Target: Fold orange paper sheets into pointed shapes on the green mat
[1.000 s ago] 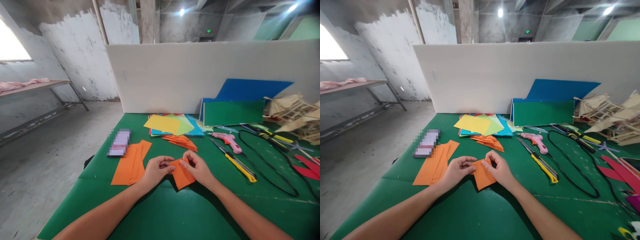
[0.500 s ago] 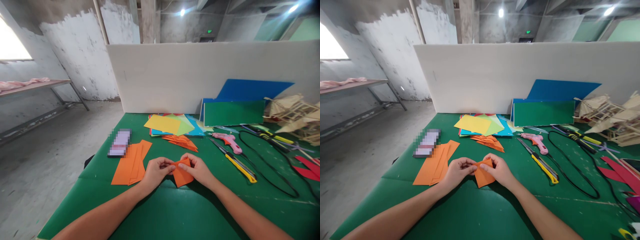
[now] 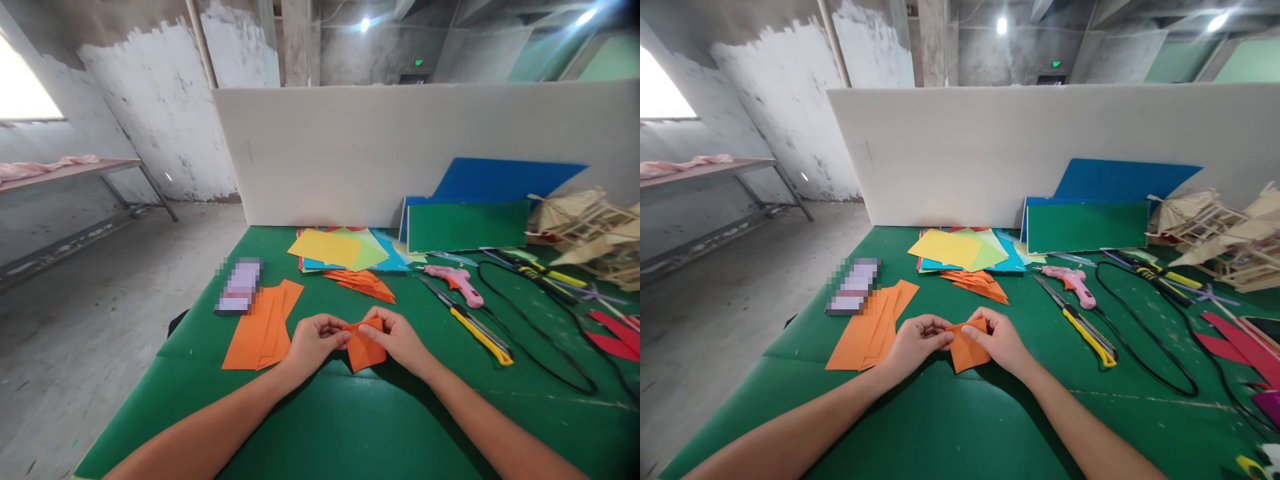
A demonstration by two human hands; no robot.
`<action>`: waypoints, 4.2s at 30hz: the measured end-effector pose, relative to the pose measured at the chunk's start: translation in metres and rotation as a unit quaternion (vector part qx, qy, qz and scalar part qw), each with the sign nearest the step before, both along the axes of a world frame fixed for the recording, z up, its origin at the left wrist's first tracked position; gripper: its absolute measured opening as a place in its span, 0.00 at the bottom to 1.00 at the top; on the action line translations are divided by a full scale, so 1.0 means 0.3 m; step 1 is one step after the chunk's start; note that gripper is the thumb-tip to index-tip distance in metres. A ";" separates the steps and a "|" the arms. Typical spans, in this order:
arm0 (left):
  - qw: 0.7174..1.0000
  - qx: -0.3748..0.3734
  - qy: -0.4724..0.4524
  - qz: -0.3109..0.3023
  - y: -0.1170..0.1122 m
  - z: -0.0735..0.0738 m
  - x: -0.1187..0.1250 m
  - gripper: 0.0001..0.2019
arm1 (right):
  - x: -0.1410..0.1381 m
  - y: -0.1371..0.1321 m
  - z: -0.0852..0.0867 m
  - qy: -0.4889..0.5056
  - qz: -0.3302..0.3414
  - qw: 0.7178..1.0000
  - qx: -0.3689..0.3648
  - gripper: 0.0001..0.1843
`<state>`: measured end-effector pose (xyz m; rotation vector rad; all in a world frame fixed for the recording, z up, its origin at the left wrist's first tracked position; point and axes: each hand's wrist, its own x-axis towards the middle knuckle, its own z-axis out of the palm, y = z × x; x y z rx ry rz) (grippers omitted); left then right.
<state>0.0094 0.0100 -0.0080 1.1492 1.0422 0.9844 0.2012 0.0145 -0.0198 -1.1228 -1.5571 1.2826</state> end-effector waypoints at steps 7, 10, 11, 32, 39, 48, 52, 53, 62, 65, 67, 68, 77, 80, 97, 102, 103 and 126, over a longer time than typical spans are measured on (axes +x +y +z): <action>1.000 -0.002 -0.006 0.000 0.001 -0.004 0.001 0.17 | 0.001 -0.001 -0.001 -0.002 0.000 1.000 0.003 0.18; 1.000 -0.004 -0.005 0.002 0.002 -0.008 0.001 0.18 | 0.001 0.001 0.001 -0.004 0.001 1.000 0.004 0.17; 1.000 -0.005 -0.004 0.002 0.002 -0.008 0.001 0.18 | 0.001 0.002 0.001 -0.004 0.001 1.000 0.003 0.18; 1.000 0.009 -0.003 0.021 0.002 0.014 -0.005 0.17 | 0.004 0.004 0.013 0.061 -0.047 0.997 0.014 0.15; 0.999 -0.014 -0.009 0.041 0.029 0.046 -0.041 0.21 | 0.068 0.039 0.005 0.115 -0.122 0.986 -0.011 0.16; 1.000 -0.006 0.003 0.014 0.015 0.034 -0.033 0.21 | 0.025 0.020 0.016 0.080 -0.036 0.995 -0.045 0.20; 1.000 -0.019 0.004 -0.005 0.009 0.044 -0.026 0.22 | 0.020 0.012 0.016 0.043 -0.049 0.998 -0.009 0.20; 1.000 -0.027 0.002 -0.009 0.009 0.050 -0.026 0.22 | 0.022 0.012 0.016 0.042 -0.052 0.998 -0.002 0.20; 0.991 -0.127 -0.029 -0.014 0.027 0.069 -0.032 0.20 | 0.001 0.014 0.019 0.040 -0.054 0.997 -0.024 0.22; 0.990 -0.136 -0.034 -0.007 0.030 0.065 -0.036 0.20 | 0.005 0.013 0.014 0.034 -0.042 0.998 -0.040 0.23; 0.991 -0.132 -0.036 -0.001 0.030 0.063 -0.038 0.20 | 0.011 0.012 0.012 0.037 -0.026 0.998 -0.048 0.22; 0.991 -0.128 -0.038 0.003 0.029 0.063 -0.039 0.20 | 0.013 0.011 0.012 0.037 -0.015 0.998 -0.050 0.22; 0.999 -0.025 0.034 -0.002 0.041 0.042 -0.041 0.14 | 0.003 0.014 -0.005 -0.071 -0.043 0.996 0.045 0.18; 0.987 0.091 0.130 0.010 0.055 0.034 -0.054 0.10 | 0.005 0.019 -0.020 -0.135 -0.067 0.985 0.083 0.14; 0.917 0.250 0.286 -0.123 0.075 -0.011 -0.073 0.16 | -0.001 0.027 -0.022 -0.299 -0.056 0.937 0.171 0.11; 0.853 0.331 0.380 -0.133 0.060 -0.001 -0.064 0.20 | -0.002 0.031 -0.021 -0.323 -0.035 0.928 0.182 0.07; 0.848 0.335 0.386 -0.139 0.058 0.003 -0.062 0.20 | -0.002 0.034 -0.022 -0.322 -0.034 0.930 0.176 0.06; 0.874 0.295 0.355 -0.154 0.064 0.002 -0.071 0.10 | 0.073 0.013 0.040 -0.315 0.177 0.918 0.167 0.21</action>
